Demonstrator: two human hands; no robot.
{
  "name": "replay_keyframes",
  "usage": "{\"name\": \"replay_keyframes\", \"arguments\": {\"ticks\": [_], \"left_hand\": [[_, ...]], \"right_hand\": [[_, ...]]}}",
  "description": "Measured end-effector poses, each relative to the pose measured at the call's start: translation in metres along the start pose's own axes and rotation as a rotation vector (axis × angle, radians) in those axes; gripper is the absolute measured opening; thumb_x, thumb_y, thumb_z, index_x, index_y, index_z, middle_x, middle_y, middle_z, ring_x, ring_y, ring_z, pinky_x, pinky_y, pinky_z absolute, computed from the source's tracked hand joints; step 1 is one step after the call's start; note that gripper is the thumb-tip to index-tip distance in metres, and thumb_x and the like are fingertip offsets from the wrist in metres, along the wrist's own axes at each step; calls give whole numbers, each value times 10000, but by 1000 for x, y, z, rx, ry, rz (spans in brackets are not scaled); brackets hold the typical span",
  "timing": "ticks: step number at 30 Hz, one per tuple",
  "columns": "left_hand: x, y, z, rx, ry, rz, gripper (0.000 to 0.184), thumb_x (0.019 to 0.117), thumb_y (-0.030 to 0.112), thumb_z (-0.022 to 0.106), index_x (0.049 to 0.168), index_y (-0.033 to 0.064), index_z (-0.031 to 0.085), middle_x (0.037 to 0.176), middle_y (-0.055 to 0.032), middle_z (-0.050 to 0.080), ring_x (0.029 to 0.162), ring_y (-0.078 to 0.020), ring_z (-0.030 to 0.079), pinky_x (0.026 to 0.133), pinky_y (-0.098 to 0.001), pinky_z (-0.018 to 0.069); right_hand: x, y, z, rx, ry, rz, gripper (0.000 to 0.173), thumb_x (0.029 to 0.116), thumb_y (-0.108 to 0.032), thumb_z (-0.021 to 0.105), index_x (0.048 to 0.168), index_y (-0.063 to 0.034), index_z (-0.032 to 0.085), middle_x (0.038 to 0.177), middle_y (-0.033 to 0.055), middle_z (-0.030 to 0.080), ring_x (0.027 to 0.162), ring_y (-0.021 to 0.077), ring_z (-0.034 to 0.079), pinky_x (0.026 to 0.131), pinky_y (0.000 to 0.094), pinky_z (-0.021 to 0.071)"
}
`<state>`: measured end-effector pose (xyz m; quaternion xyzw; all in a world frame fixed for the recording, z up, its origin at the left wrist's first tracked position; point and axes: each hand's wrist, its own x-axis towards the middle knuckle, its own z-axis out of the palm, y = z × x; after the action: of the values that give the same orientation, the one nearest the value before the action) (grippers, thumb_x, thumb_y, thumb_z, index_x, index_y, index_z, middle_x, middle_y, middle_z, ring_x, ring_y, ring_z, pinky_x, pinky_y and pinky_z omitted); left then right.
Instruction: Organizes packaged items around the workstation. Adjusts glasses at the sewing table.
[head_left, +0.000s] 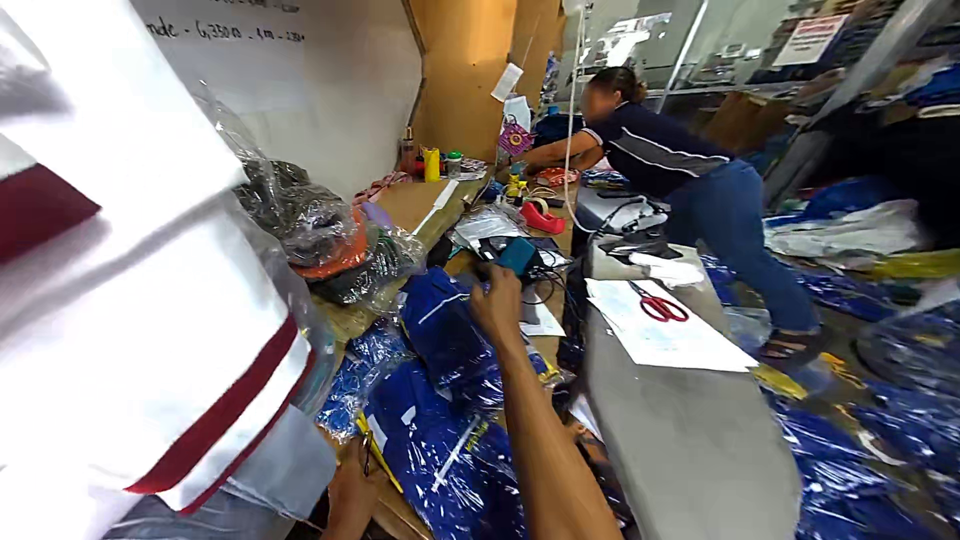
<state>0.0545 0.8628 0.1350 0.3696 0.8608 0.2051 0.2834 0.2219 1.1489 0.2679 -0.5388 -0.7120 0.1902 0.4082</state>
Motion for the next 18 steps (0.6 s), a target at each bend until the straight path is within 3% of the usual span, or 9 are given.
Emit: {"name": "replay_keyframes", "arguments": {"ticks": [2,5,7,8,11,13,16,18], "left_hand": [[-2,3,-3,-20,0,-9,775,897,211,758,1554,42,383,1366,-244,613,1213,-417,627,1029,-601,481],[-8,8,-7,-129,-11,-13,816,892,135,750,1579,24,324,1368,-269,607,1209,-439,628,1023,-614,486],[-12,10,-10,-164,-9,-1,802,900,106,736,1574,-2,315,1377,-290,590,1209,-454,624,1021,-617,489],[-12,12,-11,-167,-9,4,797,905,102,730,1573,-14,311,1396,-295,575,1228,-454,613,1037,-612,479],[-7,7,-5,-117,-11,16,768,913,112,716,1564,-22,333,1402,-297,569,1237,-451,607,1053,-603,470],[-6,2,-1,-85,2,38,731,912,110,709,1545,-30,370,1378,-290,592,1229,-445,615,1060,-597,468],[-3,0,0,-50,-1,59,726,911,125,706,1538,-37,380,1349,-293,610,1212,-458,619,1051,-610,464],[-3,0,-2,-62,4,90,725,904,126,707,1527,-60,386,1339,-304,613,1220,-465,614,1054,-622,457]], "right_hand": [[36,-31,29,138,-84,-57,399,1034,-171,509,1379,14,583,1330,277,608,1244,430,588,1043,600,468],[63,-74,65,26,-238,-33,588,1027,-463,543,1405,-14,587,1474,294,493,1400,521,385,1071,754,296],[59,-107,83,-49,-335,-123,481,1015,-417,563,1256,-22,694,1471,284,500,1414,525,361,1089,776,245],[53,-126,85,-45,-395,-195,426,1022,-350,563,1250,-15,697,1465,267,515,1407,501,388,1114,755,241],[25,-163,83,73,-580,-367,391,1069,-223,445,1186,71,674,1296,284,617,1269,425,565,1075,613,415],[21,-162,89,171,-645,-401,449,1095,-211,343,1190,104,648,1288,296,610,1261,408,573,1069,568,434],[28,-156,93,127,-685,-416,502,1104,-264,294,1277,56,639,1407,248,570,1344,376,523,1121,593,366],[33,-154,86,59,-747,-386,540,1099,-335,260,1374,-32,613,1525,166,505,1448,341,416,1151,664,229]]}}
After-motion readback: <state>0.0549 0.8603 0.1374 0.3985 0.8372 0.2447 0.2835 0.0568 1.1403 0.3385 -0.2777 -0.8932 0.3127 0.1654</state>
